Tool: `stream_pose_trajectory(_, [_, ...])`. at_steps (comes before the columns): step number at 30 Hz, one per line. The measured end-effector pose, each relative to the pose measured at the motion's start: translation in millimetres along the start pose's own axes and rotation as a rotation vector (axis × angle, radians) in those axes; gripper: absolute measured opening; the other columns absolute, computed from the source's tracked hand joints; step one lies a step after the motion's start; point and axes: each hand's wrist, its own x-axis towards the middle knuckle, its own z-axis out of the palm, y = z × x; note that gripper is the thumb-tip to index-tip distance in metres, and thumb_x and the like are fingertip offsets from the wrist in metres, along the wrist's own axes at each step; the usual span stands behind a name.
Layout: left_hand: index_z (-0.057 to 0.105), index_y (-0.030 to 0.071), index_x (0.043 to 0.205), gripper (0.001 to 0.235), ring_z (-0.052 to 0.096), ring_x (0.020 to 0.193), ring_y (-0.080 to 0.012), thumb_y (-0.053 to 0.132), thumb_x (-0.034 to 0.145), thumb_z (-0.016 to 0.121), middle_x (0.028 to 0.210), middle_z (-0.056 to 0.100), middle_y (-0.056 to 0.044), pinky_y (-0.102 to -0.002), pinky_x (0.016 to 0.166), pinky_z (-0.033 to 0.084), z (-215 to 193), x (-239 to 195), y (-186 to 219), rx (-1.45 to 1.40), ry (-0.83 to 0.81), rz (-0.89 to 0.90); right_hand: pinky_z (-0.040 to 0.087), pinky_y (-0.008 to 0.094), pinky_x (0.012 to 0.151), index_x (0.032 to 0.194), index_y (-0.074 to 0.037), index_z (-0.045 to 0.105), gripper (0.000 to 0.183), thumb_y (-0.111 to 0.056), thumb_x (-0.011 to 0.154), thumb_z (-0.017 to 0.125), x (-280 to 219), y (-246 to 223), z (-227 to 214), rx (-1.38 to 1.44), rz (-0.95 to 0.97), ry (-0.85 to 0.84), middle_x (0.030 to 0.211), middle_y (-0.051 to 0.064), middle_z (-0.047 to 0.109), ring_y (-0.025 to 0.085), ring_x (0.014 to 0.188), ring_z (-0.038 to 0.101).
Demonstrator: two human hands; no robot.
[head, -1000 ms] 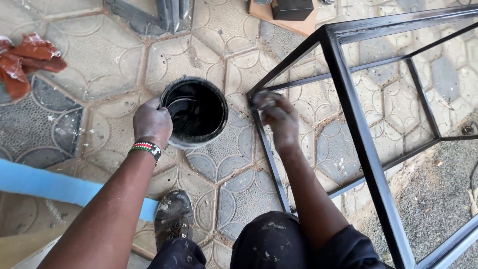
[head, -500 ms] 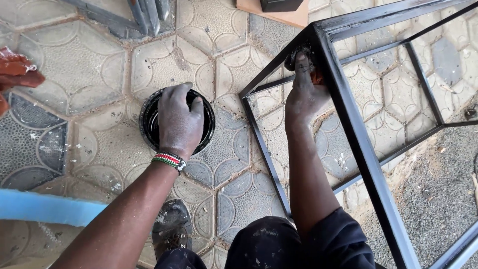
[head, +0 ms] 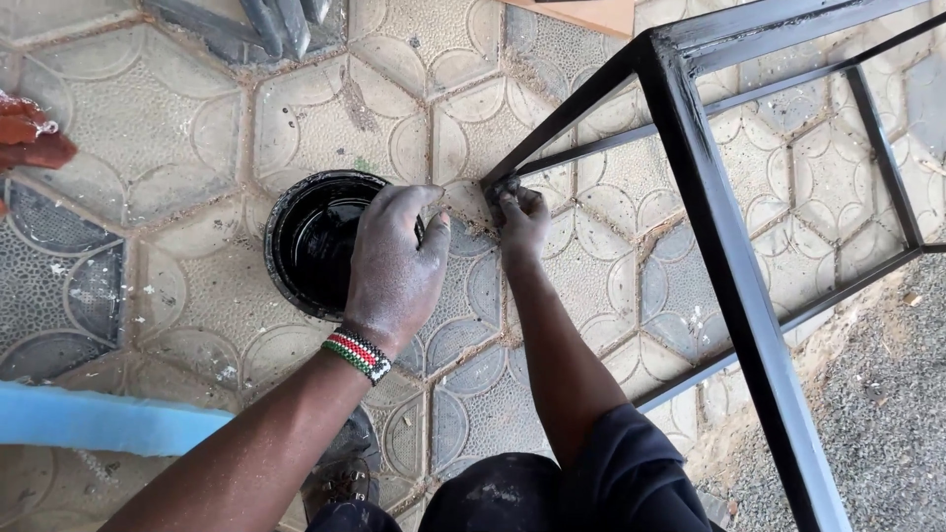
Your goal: The person paints a rectangular metal frame black using a paintbrush and a paint can. They repeatedly dip the brush into the paint and apply it to the frame's bars, moving around the workspace to cover different sections.
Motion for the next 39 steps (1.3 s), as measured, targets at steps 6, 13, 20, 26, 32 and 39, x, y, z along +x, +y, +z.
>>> stream_pose_trajectory(6, [0.084, 0.009, 0.134, 0.029, 0.077, 0.134, -0.0415, 0.019, 0.109, 0.073, 0.129, 0.079, -0.018, -0.054, 0.120, 0.059, 8.9, 9.5, -4.5, -0.057, 0.034, -0.030, 0.069, 0.034, 0.062, 0.107, -0.008, 0.068, 0.020, 0.008, 0.106, 0.079, -9.6, -100.6, -5.4, 0.281, 0.093, -0.112, 0.094, 0.018, 0.079, 0.028, 0.072, 0.082])
stream_pose_trajectory(13, [0.088, 0.014, 0.130, 0.030, 0.083, 0.123, -0.0312, 0.025, 0.109, 0.070, 0.119, 0.084, -0.014, -0.045, 0.111, 0.065, 32.2, 5.5, 4.4, -0.198, -0.031, -0.305, 0.063, 0.029, 0.076, 0.122, -0.013, 0.070, 0.008, -0.019, 0.123, 0.065, -96.9, -232.8, -19.0, 0.571, 0.274, -0.368, 0.103, 0.013, 0.079, 0.020, 0.087, 0.075])
stream_pose_trajectory(20, [0.086, 0.006, 0.141, 0.033, 0.087, 0.108, -0.0291, 0.014, 0.113, 0.070, 0.115, 0.087, -0.014, -0.042, 0.101, 0.073, 59.5, 1.0, -8.7, -0.120, -0.466, -0.358, 0.052, 0.028, 0.072, 0.118, -0.011, 0.074, 0.005, -0.008, 0.114, 0.073, -85.2, -179.0, -66.3, 0.231, 0.491, -0.396, 0.099, 0.010, 0.076, 0.017, 0.080, 0.067])
stream_pose_trajectory(26, [0.092, 0.028, 0.106, 0.014, 0.083, 0.091, -0.0135, 0.025, 0.111, 0.080, 0.087, 0.084, 0.007, -0.037, 0.098, 0.062, 156.7, 22.7, -127.4, 1.208, -0.695, 0.662, 0.044, 0.028, 0.045, 0.117, -0.003, 0.081, 0.017, 0.001, 0.101, 0.078, -158.9, -265.5, -22.3, -0.338, 0.031, -0.281, 0.072, 0.009, 0.062, 0.015, 0.055, 0.057])
stream_pose_trajectory(32, [0.088, 0.023, 0.086, 0.031, 0.083, 0.076, -0.0140, 0.010, 0.109, 0.071, 0.071, 0.078, 0.009, -0.037, 0.063, 0.059, 161.5, 36.9, -142.6, 1.113, -0.582, 0.590, 0.070, 0.036, 0.064, 0.150, -0.005, 0.077, 0.044, -0.010, 0.107, 0.082, -195.5, -355.5, 45.6, -0.787, -0.432, -0.123, 0.104, 0.026, 0.083, 0.029, 0.082, 0.085])
stream_pose_trajectory(39, [0.077, 0.015, 0.078, 0.038, 0.073, 0.066, -0.0060, -0.004, 0.111, 0.072, 0.072, 0.076, 0.004, -0.019, 0.055, 0.063, 57.7, 52.1, -54.5, -0.344, -0.253, -0.285, 0.069, 0.054, 0.100, 0.162, -0.005, 0.069, 0.063, -0.021, 0.101, 0.072, -132.5, -343.7, 80.5, -1.132, -0.722, -0.034, 0.128, 0.027, 0.090, 0.048, 0.116, 0.087])
